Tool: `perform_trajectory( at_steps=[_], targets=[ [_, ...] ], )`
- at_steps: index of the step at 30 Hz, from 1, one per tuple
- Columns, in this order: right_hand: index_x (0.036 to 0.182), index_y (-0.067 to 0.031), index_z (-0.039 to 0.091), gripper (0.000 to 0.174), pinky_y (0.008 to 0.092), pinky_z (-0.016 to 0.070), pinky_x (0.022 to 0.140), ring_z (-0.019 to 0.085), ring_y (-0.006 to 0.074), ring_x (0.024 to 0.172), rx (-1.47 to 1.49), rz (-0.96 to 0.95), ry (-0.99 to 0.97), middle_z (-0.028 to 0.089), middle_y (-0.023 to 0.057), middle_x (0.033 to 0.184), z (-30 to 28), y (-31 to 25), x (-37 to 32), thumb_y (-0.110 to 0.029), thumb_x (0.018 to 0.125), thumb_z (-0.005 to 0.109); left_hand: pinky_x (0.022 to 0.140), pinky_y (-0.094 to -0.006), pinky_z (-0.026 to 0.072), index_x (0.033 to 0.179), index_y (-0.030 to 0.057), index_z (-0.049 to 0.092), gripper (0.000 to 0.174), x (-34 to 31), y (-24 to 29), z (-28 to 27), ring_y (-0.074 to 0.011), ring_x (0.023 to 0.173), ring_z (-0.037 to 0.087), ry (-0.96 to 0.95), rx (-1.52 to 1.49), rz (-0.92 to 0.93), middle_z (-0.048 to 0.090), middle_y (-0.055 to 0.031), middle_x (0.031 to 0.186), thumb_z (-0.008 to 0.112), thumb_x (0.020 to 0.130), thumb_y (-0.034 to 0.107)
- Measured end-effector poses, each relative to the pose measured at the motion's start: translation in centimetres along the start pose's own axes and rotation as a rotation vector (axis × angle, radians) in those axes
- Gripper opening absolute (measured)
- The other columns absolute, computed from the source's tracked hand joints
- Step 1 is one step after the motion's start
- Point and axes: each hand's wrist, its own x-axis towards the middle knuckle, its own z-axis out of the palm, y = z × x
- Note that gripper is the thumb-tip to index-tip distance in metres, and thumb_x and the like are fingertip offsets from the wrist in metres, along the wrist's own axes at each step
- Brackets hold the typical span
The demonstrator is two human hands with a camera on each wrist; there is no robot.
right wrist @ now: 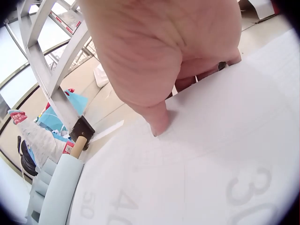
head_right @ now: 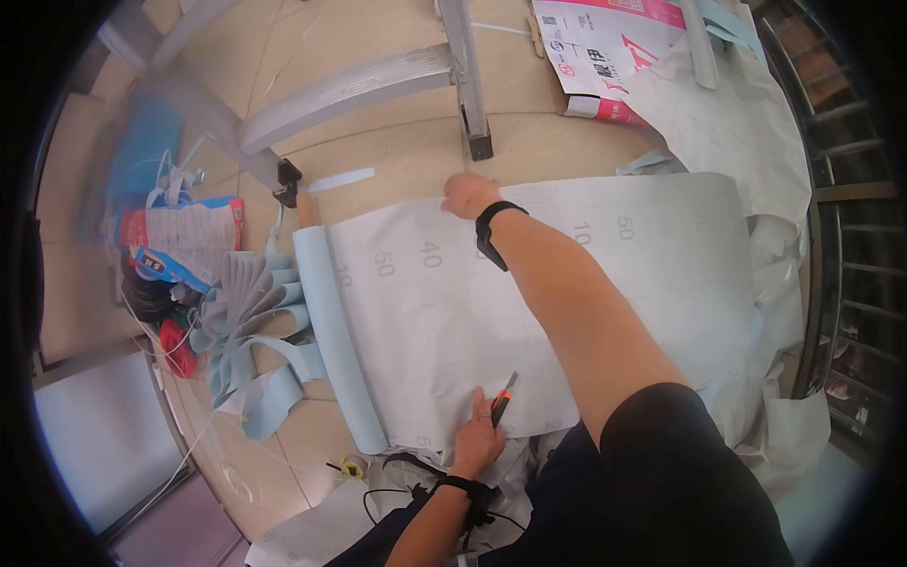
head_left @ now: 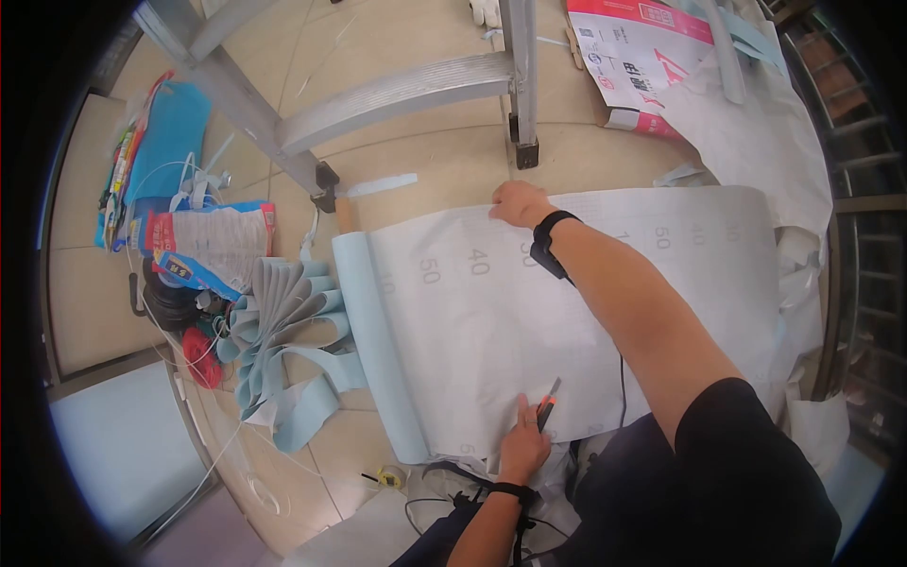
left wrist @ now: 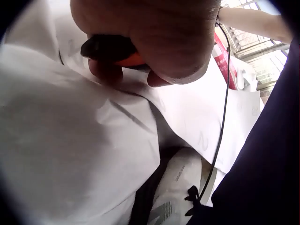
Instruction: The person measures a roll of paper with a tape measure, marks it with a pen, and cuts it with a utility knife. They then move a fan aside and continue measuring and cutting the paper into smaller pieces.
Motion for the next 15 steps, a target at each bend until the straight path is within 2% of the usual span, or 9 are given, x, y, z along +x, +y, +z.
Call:
perform_trajectory(
  at_steps=[1,3,5,6,7,9,11,13,15],
  targets=[
    [0.1,-0.0115,0.073,0.028,0.0582,0.0449,0.094,0.062,0.0327,0.112,0.001,-0.005,-0.007,0.069,0.0121,0.112,0.1,0.6,0.4,-0.026,0.078,0.063,0.082,-0.0502,0.0527,0.135,0.0043,0.045,0.059,-0.2,0.2,-0.7,-0.043,0.092,0.064,-0.001,-0.001,-0.001,0.042,-0.0249,0.146,0.059,0.078,0.013],
    [0.1,-0.0124,0.073,0.028,0.055,0.0466,0.093,0.062,0.0326,0.112,-0.048,0.0,-0.003,0.069,0.0117,0.112,0.4,1.7,0.7,-0.027,0.078,0.063,0.082,-0.0493,0.0529,0.129,0.0033,0.049,0.05,-0.5,-0.1,-2.9,-0.0411,0.096,0.065,0.116,-0.134,-0.101,0.057,-0.0237,0.129,0.062,0.083,0.016],
    [0.101,-0.0132,0.072,0.028,0.0518,0.0484,0.092,0.062,0.0326,0.112,-0.097,0.014,0.002,0.069,0.0112,0.112,0.4,2.6,0.6,-0.027,0.079,0.063,0.081,-0.048,0.0526,0.122,0.0022,0.055,0.042,0.0,-2.4,-5.7,-0.0414,0.095,0.064,0.543,-0.132,-0.252,0.064,-0.0223,0.108,0.064,0.083,0.016],
    [0.101,-0.0133,0.072,0.028,0.0511,0.0487,0.092,0.062,0.0324,0.111,-0.073,-0.001,0.053,0.069,0.0101,0.112,0.7,2.8,0.3,-0.027,0.078,0.062,0.085,-0.0438,0.0523,0.119,-0.0019,0.057,0.042,0.8,-5.4,-7.7,-0.0372,0.096,0.066,0.659,-0.125,-0.394,0.065,-0.022,0.105,0.068,0.084,0.018],
    [0.101,-0.0134,0.072,0.028,0.0503,0.0489,0.091,0.062,0.0321,0.11,-0.052,-0.017,0.105,0.069,0.0089,0.111,0.9,3.1,0.1,-0.027,0.078,0.062,0.086,-0.0446,0.0517,0.117,-0.0047,0.057,0.046,1.5,-8.9,-9.6,-0.0378,0.098,0.065,0.775,0.019,-0.531,0.065,-0.0232,0.105,0.073,0.083,0.022],
    [0.1,-0.0138,0.072,0.028,0.0487,0.0491,0.091,0.062,0.0318,0.11,-0.045,-0.038,0.122,0.069,0.0082,0.11,1.7,3.8,0.3,-0.027,0.077,0.062,0.087,-0.0458,0.0506,0.115,-0.0077,0.057,0.056,2.1,-11.3,-14.4,-0.0388,0.1,0.064,0.911,0.308,-0.594,0.064,-0.0251,0.109,0.08,0.078,0.028],
    [0.099,-0.0142,0.072,0.028,0.0471,0.0492,0.091,0.062,0.0314,0.11,-0.037,-0.057,0.148,0.069,0.0074,0.11,1.6,3.8,0.6,-0.027,0.077,0.062,0.089,-0.0461,0.0496,0.113,-0.0085,0.056,0.062,2.6,-14.3,-16.1,-0.0396,0.102,0.063,0.842,0.348,-0.493,0.063,-0.0259,0.112,0.083,0.074,0.031],
    [0.098,-0.0154,0.071,0.027,0.0448,0.0498,0.09,0.063,0.0302,0.108,-0.058,0.019,0.103,0.069,0.0076,0.108,1.3,3.5,0.2,-0.027,0.075,0.062,0.091,-0.0464,0.0485,0.112,-0.0093,0.056,0.067,3.3,-14.0,-16.7,-0.0404,0.104,0.062,0.767,0.386,-0.388,0.062,-0.0267,0.114,0.085,0.07,0.034],
    [0.097,-0.0158,0.072,0.026,0.0435,0.0501,0.089,0.063,0.0297,0.107,-0.048,0.006,0.117,0.069,0.0075,0.107,0.9,3.3,-0.2,-0.027,0.075,0.062,0.093,-0.0454,0.0478,0.119,-0.0111,0.052,0.081,4.1,-13.4,-17.4,-0.0418,0.107,0.061,0.538,0.122,-0.663,0.061,-0.0286,0.116,0.089,0.064,0.035]
  ],
)
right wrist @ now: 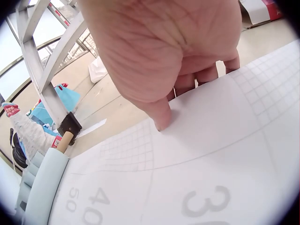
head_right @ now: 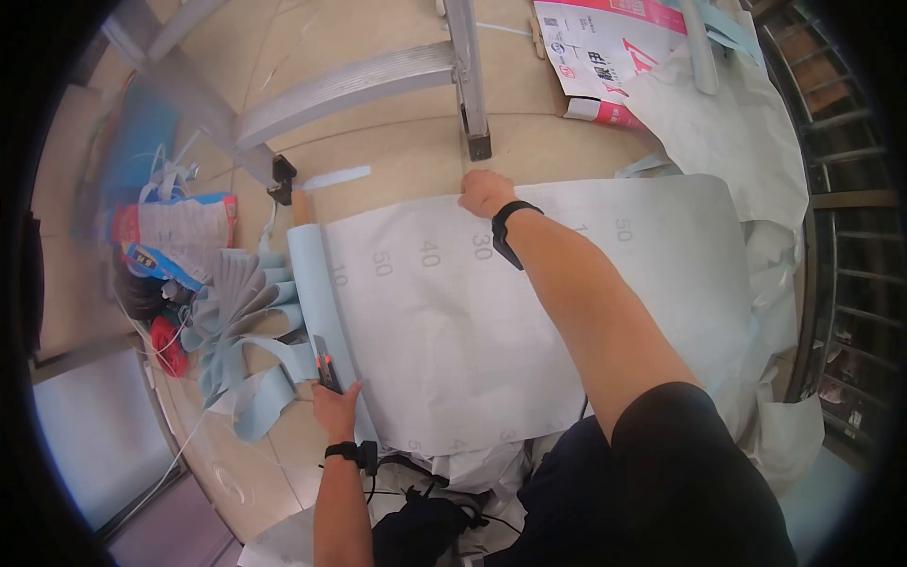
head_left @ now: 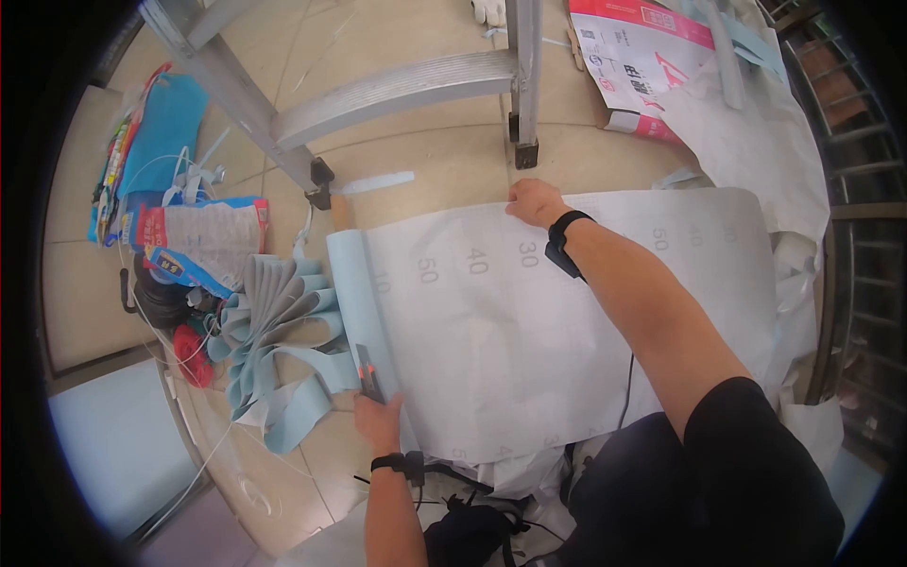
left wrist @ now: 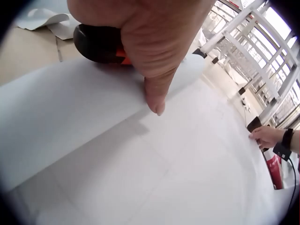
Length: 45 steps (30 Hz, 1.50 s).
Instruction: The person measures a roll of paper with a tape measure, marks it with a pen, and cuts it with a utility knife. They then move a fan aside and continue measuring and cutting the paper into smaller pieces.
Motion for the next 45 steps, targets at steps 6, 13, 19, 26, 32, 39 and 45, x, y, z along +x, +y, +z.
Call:
perform_trajectory(
  at_steps=[6,13,19,26,32,39,45],
  targets=[
    [0.091,-0.0163,0.072,0.022,0.0422,0.0513,0.086,0.064,0.029,0.103,0.024,0.009,0.03,0.07,0.0067,0.103,-0.9,-0.5,0.0,-0.027,0.074,0.063,0.088,-0.0448,0.0508,0.128,-0.0108,0.045,0.086,4.1,-1.2,-0.9,-0.0413,0.103,0.064,0.13,-0.041,0.195,0.064,-0.0277,0.109,0.087,0.064,0.029],
    [0.089,-0.0158,0.072,0.021,0.0418,0.0514,0.087,0.064,0.0288,0.104,0.019,-0.042,0.101,0.069,0.0064,0.104,0.3,-0.5,0.8,-0.028,0.075,0.063,0.085,-0.0452,0.0514,0.131,-0.0118,0.041,0.092,6.1,-1.7,-1.1,-0.043,0.099,0.064,0.144,0.007,0.174,0.065,-0.0283,0.105,0.088,0.063,0.031],
    [0.098,-0.0164,0.073,0.028,0.0388,0.0498,0.092,0.063,0.0278,0.107,0.09,-0.111,0.111,0.07,0.0062,0.108,1.2,-1.9,1.3,-0.032,0.077,0.064,0.087,-0.0456,0.0505,0.133,-0.0106,0.04,0.087,6.9,-4.0,-0.2,-0.0431,0.1,0.064,0.15,0.009,0.245,0.065,-0.0282,0.105,0.084,0.071,0.032],
    [0.096,-0.0156,0.075,0.024,0.0394,0.0514,0.089,0.065,0.0293,0.102,0.164,-0.058,-0.016,0.071,0.0082,0.104,-1.1,-3.9,1.0,-0.028,0.079,0.063,0.094,-0.0453,0.0461,0.136,-0.0044,0.045,0.057,2.4,3.7,-2.0,-0.0425,0.11,0.058,0.27,-0.318,0.373,0.061,-0.0283,0.117,0.064,0.091,0.025],
    [0.096,-0.014,0.075,0.024,0.0397,0.0516,0.089,0.065,0.0305,0.102,0.132,-0.104,-0.007,0.071,0.0111,0.105,-2.2,-4.1,0.3,-0.025,0.08,0.06,0.073,-0.0287,0.05,0.122,0.0002,0.055,0.036,-1.0,15.0,-1.7,-0.0158,0.089,0.061,-0.478,-1.044,0.094,0.063,-0.0064,0.095,0.048,0.102,0.029],
    [0.096,-0.0116,0.074,0.026,0.0405,0.0515,0.09,0.065,0.0311,0.103,0.14,-0.141,0.031,0.071,0.0127,0.104,-2.5,-4.3,-0.4,-0.021,0.079,0.057,0.072,-0.0285,0.0525,0.123,0.0018,0.049,0.029,-3.9,16.5,-1.7,-0.0149,0.079,0.063,-0.842,-1.487,0.113,0.063,-0.0088,0.099,0.056,0.1,0.017],
    [0.096,-0.0116,0.074,0.025,0.0404,0.0522,0.088,0.066,0.0322,0.1,0.127,-0.129,0.084,0.071,0.013,0.101,-3.1,-5.0,-1.3,-0.021,0.078,0.059,0.068,-0.027,0.05,0.119,0.002,0.049,0.026,-4.3,16.0,-1.8,-0.0148,0.074,0.061,-0.731,-1.415,0.156,0.063,-0.0096,0.098,0.052,0.102,0.02]
  ],
)
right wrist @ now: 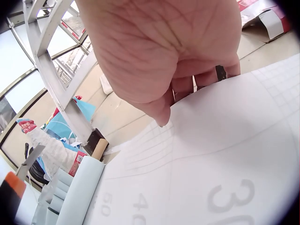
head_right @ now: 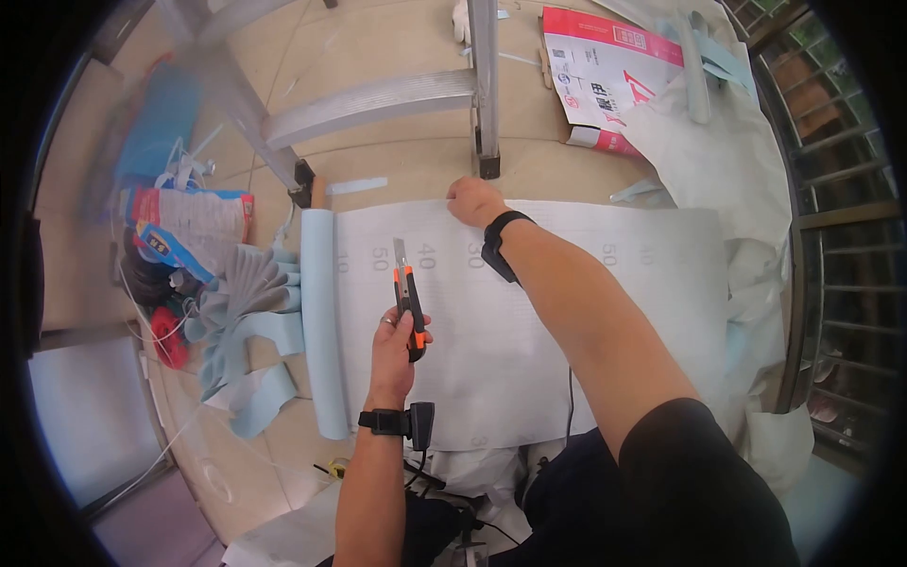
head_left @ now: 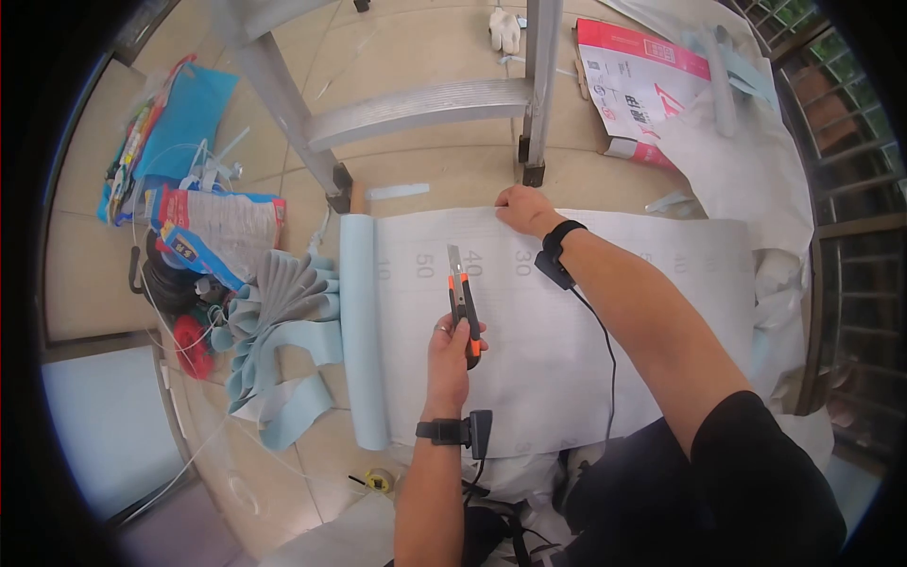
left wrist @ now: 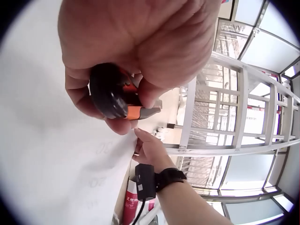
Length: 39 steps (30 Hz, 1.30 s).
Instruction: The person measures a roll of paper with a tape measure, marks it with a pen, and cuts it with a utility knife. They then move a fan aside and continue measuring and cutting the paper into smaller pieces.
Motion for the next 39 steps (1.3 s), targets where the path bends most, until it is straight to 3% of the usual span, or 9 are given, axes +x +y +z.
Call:
perform_trajectory(
  at_steps=[8,12,14,18,20,25,30,32,39],
  targets=[
    [0.092,-0.0134,0.074,0.021,0.0404,0.0532,0.085,0.066,0.0319,0.095,0.09,0.04,0.033,0.072,0.0116,0.096,0.9,0.4,0.1,-0.022,0.078,0.062,0.052,-0.0242,0.0416,0.111,0.0031,0.049,0.03,0.5,-0.3,0.6,-0.0087,0.056,0.049,0.193,0.134,-0.038,0.053,-0.0013,0.072,0.054,0.101,0.031],
    [0.091,-0.0154,0.075,0.019,0.0405,0.0531,0.084,0.067,0.031,0.095,0.12,0.095,0.077,0.072,0.0102,0.097,1.1,-0.2,-0.2,-0.024,0.079,0.062,0.049,-0.0239,0.0386,0.109,0.0031,0.049,0.032,0.7,0.6,1.9,-0.0074,0.055,0.046,0.262,0.215,-0.044,0.048,0.0006,0.071,0.055,0.1,0.032],
    [0.092,-0.0158,0.075,0.019,0.0406,0.053,0.085,0.067,0.0307,0.095,0.129,0.106,0.101,0.072,0.01,0.097,1.5,-0.3,-0.5,-0.024,0.079,0.062,0.049,-0.023,0.0381,0.115,0.0018,0.049,0.032,1.9,-0.2,1.3,-0.0078,0.055,0.047,0.263,0.452,0.205,0.05,-0.0003,0.075,0.053,0.099,0.029],
    [0.095,-0.0166,0.075,0.021,0.04,0.0522,0.088,0.066,0.0304,0.098,0.147,0.097,0.112,0.072,0.0106,0.099,1.4,-0.1,-0.2,-0.023,0.079,0.063,0.052,-0.025,0.0425,0.121,0.0,0.048,0.032,4.0,2.5,2.1,-0.0092,0.058,0.051,0.149,0.386,0.083,0.053,-0.0021,0.08,0.048,0.099,0.023],
    [0.096,-0.0162,0.075,0.021,0.0398,0.0518,0.089,0.066,0.0303,0.1,0.163,0.111,0.07,0.072,0.0111,0.099,1.3,0.1,0.0,-0.022,0.08,0.062,0.057,-0.0282,0.0478,0.128,-0.0013,0.046,0.037,4.9,3.2,3.0,-0.0119,0.061,0.055,0.171,0.656,0.147,0.057,-0.0051,0.085,0.044,0.1,0.021],
    [0.099,-0.0127,0.076,0.026,0.038,0.0509,0.092,0.066,0.0312,0.103,0.233,0.072,0.016,0.072,0.0134,0.105,1.2,1.4,1.1,-0.014,0.079,0.058,0.061,-0.0311,0.0506,0.134,-0.0011,0.043,0.041,6.5,3.8,3.7,-0.0148,0.063,0.059,0.157,0.843,0.192,0.061,-0.0084,0.089,0.041,0.1,0.021],
    [0.098,-0.011,0.076,0.026,0.0378,0.0519,0.089,0.067,0.0322,0.098,0.224,0.046,0.029,0.072,0.0148,0.1,0.8,1.6,0.9,-0.015,0.078,0.059,0.061,-0.0321,0.0505,0.136,0.0011,0.043,0.041,8.0,2.9,3.2,-0.0162,0.063,0.06,0.163,0.982,0.271,0.062,-0.0086,0.085,0.043,0.101,0.022],
    [0.097,-0.0102,0.076,0.026,0.038,0.0522,0.088,0.068,0.0325,0.096,0.233,0.031,0.017,0.072,0.0155,0.097,0.7,1.4,0.8,-0.016,0.078,0.059,0.078,-0.0492,0.049,0.133,0.0028,0.043,0.039,7.7,3.3,3.7,-0.044,0.09,0.064,0.167,0.985,0.193,0.067,-0.0256,0.097,0.045,0.1,0.023],
    [0.093,-0.0076,0.075,0.025,0.0395,0.0518,0.088,0.066,0.0341,0.096,0.263,0.036,0.069,0.071,0.0173,0.098,0.4,1.0,1.1,-0.021,0.081,0.057,0.078,-0.0491,0.0493,0.134,0.0026,0.043,0.04,8.1,2.4,2.9,-0.0441,0.09,0.064,0.163,0.99,0.231,0.067,-0.0256,0.096,0.046,0.1,0.023]
  ],
)
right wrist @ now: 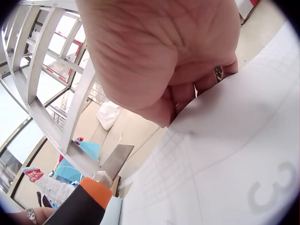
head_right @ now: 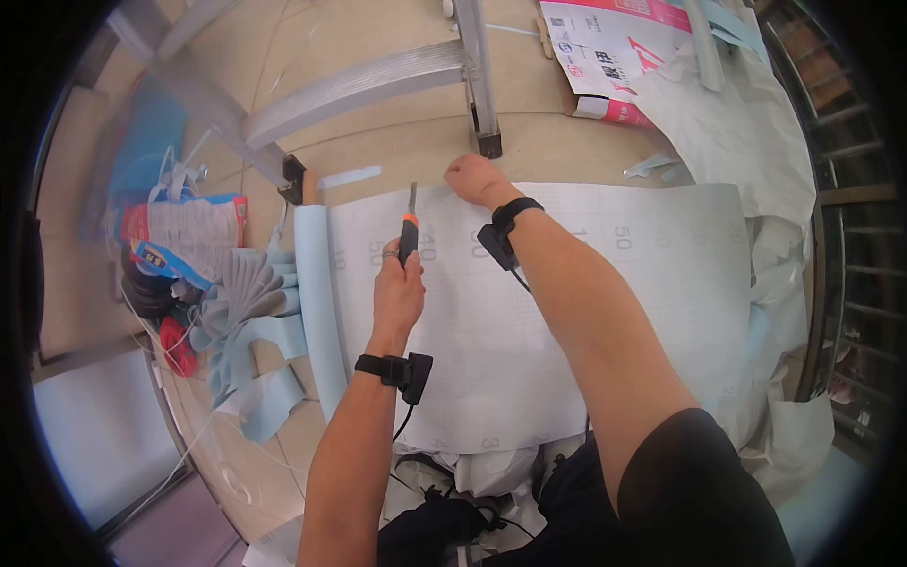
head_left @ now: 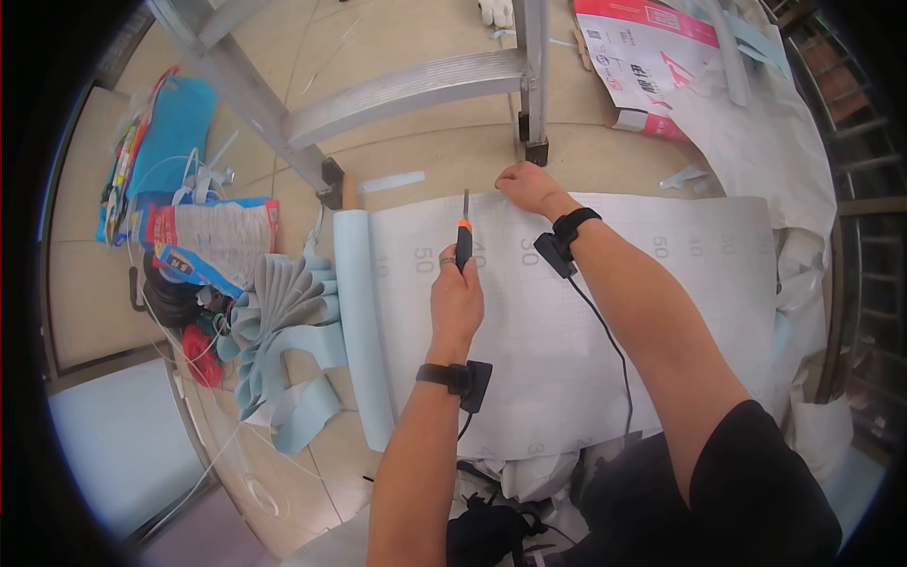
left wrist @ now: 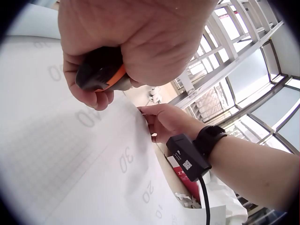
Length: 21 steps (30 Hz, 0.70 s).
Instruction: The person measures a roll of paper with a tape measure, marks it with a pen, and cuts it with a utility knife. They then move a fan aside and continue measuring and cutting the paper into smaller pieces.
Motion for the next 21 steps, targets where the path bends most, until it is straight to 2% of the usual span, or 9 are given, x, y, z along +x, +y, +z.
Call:
perform_trajectory(
  at_steps=[2,7,11,16,21],
  targets=[
    [0.093,-0.0072,0.075,0.026,0.0397,0.0514,0.089,0.065,0.0342,0.098,-0.02,-0.003,0.027,0.071,0.0178,0.1,0.0,-0.1,0.0,-0.021,0.081,0.056,0.061,-0.0334,0.0511,0.136,0.0051,0.044,0.04,0.1,-0.8,0.4,-0.0184,0.063,0.062,0.036,0.018,0.054,0.064,-0.0092,0.084,0.047,0.101,0.024],
    [0.092,-0.0065,0.075,0.025,0.0394,0.0508,0.09,0.065,0.0338,0.099,0.001,-0.025,-0.074,0.07,0.018,0.101,-0.6,0.0,-0.3,-0.019,0.081,0.056,0.062,-0.0335,0.0513,0.136,0.0052,0.044,0.04,-0.4,-0.5,0.6,-0.0186,0.063,0.062,0.026,0.007,0.04,0.064,-0.0093,0.085,0.047,0.1,0.024],
    [0.091,-0.0063,0.075,0.024,0.0391,0.0512,0.09,0.065,0.0335,0.098,0.012,-0.013,-0.07,0.071,0.0172,0.1,-0.4,0.2,-0.2,-0.019,0.081,0.057,0.062,-0.0333,0.0513,0.136,0.0045,0.044,0.04,-0.7,-0.2,0.5,-0.0185,0.064,0.062,0.007,-0.012,0.01,0.064,-0.0097,0.085,0.046,0.101,0.024],
    [0.098,-0.0066,0.075,0.031,0.0395,0.0482,0.094,0.061,0.0347,0.106,0.017,0.021,-0.072,0.068,0.0186,0.109,-0.5,0.1,-0.2,-0.029,0.084,0.059,0.062,-0.0332,0.0512,0.136,0.0043,0.044,0.04,-1.4,-0.3,0.2,-0.0182,0.064,0.062,0.009,-0.029,-0.006,0.064,-0.0098,0.085,0.046,0.101,0.024],
    [0.101,-0.0047,0.073,0.036,0.0402,0.0467,0.096,0.06,0.0361,0.109,-0.024,-0.01,-0.079,0.066,0.0201,0.112,-0.4,0.2,-0.1,-0.033,0.085,0.058,0.062,-0.0324,0.0513,0.136,0.0043,0.044,0.041,-2.1,-0.3,-0.3,-0.0176,0.064,0.062,0.007,-0.043,-0.031,0.064,-0.0095,0.085,0.046,0.101,0.024]
  ],
)
